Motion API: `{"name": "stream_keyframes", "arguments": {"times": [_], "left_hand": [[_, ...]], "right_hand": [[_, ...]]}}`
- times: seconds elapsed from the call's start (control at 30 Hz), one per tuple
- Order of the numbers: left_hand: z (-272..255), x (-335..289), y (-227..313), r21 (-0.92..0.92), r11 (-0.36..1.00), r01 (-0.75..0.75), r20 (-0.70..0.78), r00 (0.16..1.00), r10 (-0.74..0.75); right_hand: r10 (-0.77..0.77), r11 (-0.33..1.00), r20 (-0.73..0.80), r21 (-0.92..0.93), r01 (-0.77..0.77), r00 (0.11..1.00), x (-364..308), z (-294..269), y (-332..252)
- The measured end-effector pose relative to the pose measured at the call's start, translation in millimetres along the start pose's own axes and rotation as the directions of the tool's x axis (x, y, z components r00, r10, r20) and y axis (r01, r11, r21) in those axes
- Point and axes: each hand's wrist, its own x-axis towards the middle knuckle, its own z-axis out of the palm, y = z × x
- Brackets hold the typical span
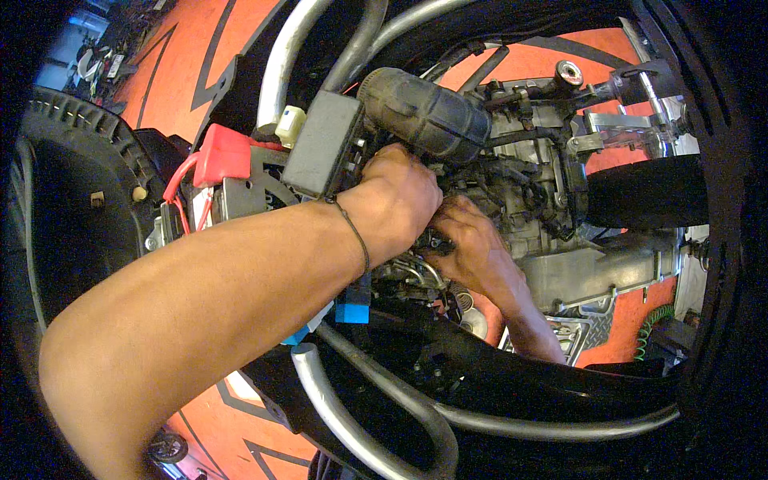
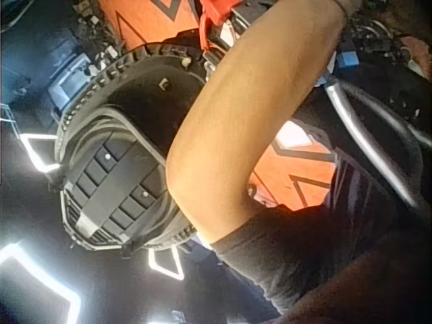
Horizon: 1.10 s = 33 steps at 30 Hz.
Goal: The person works on the internal components of a motorcycle engine using a wrench and a screwdriver to adjust and tighten parts.
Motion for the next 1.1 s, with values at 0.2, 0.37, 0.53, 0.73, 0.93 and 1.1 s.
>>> {"name": "stream_keyframes", "arguments": {"times": [0.2,0.37,0.53,0.73,0.93,1.1], "left_hand": [[15.9,-13.8,-6.9,-0.112,0.994,0.0,0.051,0.999,0.005],[6.7,-2.8,1.1,-0.165,0.974,0.156,0.08,0.986,-0.144],[13.8,-4.1,-3.0,-0.178,0.984,0.019,-0.087,0.996,-0.035],[20.3,-7.2,-15.5,-0.06,0.969,-0.242,-0.226,0.948,0.223],[12.4,-3.9,-12.9,-0.103,0.983,-0.153,-0.105,0.984,0.143],[20.6,7.5,-24.5,-0.106,0.979,-0.173,0.015,0.984,0.175]], "right_hand": [[0.025,0.991,-0.071,0.13,-0.015,0.997,6.4,27.2,-5.3],[0.016,1.0,0.044,0.018,-0.017,0.999,5.4,9.6,-2.9],[-0.005,1.0,0.032,-0.03,0.006,0.999,5.0,4.3,-1.0],[-0.06,0.996,-0.028,0.067,0.062,0.998,5.9,23.5,3.3],[-0.041,0.984,-0.125,0.166,0.062,0.991,10.8,12.8,-4.1],[-0.027,0.998,-0.075,0.061,0.032,0.997,3.0,32.5,10.3]]}}
